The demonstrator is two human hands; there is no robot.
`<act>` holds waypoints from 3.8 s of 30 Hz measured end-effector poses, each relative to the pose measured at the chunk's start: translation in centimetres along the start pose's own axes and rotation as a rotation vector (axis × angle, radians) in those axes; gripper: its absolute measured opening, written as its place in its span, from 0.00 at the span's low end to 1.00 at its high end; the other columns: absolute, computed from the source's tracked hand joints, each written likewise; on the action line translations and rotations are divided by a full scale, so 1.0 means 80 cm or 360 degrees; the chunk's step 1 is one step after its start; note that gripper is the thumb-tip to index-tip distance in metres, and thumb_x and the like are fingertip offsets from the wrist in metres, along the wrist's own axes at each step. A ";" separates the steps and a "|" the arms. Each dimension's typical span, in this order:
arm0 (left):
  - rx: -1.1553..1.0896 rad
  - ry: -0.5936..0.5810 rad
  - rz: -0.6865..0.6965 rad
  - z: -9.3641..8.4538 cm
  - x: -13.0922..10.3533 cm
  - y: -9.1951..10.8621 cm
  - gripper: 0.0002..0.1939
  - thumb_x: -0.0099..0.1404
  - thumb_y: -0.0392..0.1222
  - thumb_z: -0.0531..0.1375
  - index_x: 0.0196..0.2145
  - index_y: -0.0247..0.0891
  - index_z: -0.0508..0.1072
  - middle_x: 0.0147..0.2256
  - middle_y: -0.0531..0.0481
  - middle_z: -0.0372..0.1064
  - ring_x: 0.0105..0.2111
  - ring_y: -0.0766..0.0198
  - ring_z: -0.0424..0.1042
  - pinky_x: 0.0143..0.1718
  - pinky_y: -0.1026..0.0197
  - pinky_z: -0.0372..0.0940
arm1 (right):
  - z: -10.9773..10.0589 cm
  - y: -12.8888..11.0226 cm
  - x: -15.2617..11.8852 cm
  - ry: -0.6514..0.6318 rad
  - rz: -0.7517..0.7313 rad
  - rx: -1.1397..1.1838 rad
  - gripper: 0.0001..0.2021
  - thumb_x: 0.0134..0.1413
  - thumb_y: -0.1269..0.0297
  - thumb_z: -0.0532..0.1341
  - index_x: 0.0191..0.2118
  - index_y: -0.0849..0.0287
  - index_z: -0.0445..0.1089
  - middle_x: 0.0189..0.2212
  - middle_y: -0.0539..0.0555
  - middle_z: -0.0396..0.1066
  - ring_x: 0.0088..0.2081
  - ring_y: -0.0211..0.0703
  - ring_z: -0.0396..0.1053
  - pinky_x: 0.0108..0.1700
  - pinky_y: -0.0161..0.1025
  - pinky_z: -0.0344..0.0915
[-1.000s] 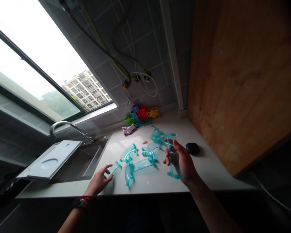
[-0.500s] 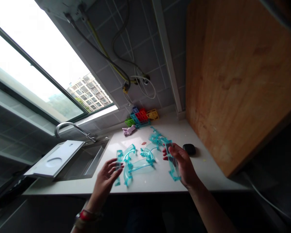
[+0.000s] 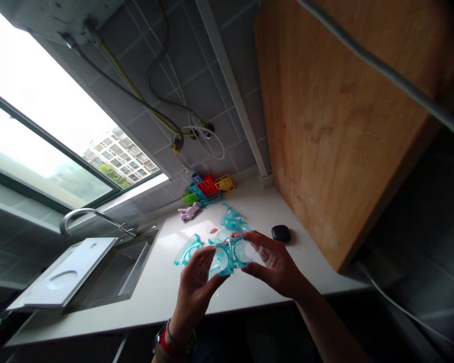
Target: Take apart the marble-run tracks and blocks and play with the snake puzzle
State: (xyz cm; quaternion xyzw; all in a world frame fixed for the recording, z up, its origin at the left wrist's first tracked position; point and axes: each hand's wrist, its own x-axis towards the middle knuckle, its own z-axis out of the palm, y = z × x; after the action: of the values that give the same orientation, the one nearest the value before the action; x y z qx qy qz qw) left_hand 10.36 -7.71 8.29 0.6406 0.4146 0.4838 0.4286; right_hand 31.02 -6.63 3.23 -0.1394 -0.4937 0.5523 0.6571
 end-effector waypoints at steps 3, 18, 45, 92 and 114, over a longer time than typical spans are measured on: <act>-0.0019 0.0002 0.0016 0.001 -0.005 -0.002 0.24 0.58 0.31 0.74 0.50 0.45 0.76 0.50 0.46 0.80 0.56 0.49 0.77 0.59 0.50 0.72 | 0.000 0.006 -0.006 -0.0048 0.0069 -0.0017 0.27 0.56 0.62 0.74 0.60 0.44 0.73 0.60 0.55 0.75 0.65 0.56 0.69 0.69 0.59 0.60; 0.0058 0.0078 0.0066 -0.031 -0.025 -0.014 0.25 0.57 0.35 0.75 0.53 0.42 0.81 0.52 0.40 0.80 0.55 0.46 0.78 0.62 0.47 0.70 | 0.016 -0.005 -0.004 -0.0181 0.0150 -0.0320 0.24 0.56 0.62 0.74 0.58 0.48 0.77 0.52 0.55 0.80 0.54 0.57 0.76 0.61 0.55 0.68; 0.0112 0.0128 -0.0027 -0.045 -0.040 -0.025 0.28 0.55 0.26 0.73 0.53 0.42 0.82 0.53 0.40 0.80 0.57 0.43 0.77 0.60 0.49 0.72 | 0.018 0.001 0.000 -0.0307 0.0198 -0.0234 0.26 0.55 0.61 0.75 0.60 0.44 0.76 0.50 0.52 0.80 0.53 0.52 0.77 0.60 0.50 0.70; -0.0716 0.0499 -0.0414 -0.015 -0.021 0.019 0.18 0.67 0.45 0.70 0.52 0.46 0.72 0.54 0.46 0.73 0.51 0.51 0.79 0.50 0.48 0.77 | 0.016 0.042 0.001 0.0025 0.0607 -0.0002 0.24 0.64 0.44 0.65 0.54 0.58 0.78 0.42 0.58 0.80 0.44 0.48 0.78 0.48 0.46 0.74; -0.0507 0.0520 -0.0306 0.008 -0.028 0.015 0.18 0.62 0.40 0.73 0.46 0.46 0.74 0.52 0.49 0.75 0.49 0.53 0.80 0.53 0.46 0.76 | 0.027 0.042 0.002 0.0095 0.0896 0.0243 0.26 0.50 0.47 0.74 0.48 0.61 0.81 0.37 0.55 0.78 0.41 0.47 0.75 0.46 0.46 0.73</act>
State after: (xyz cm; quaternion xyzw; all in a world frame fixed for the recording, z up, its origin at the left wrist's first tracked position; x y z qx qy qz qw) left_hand 10.71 -10.24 8.72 0.4357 0.4560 0.5972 0.4955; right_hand 27.32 -6.08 1.86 -0.2372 -0.3729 0.7442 0.5008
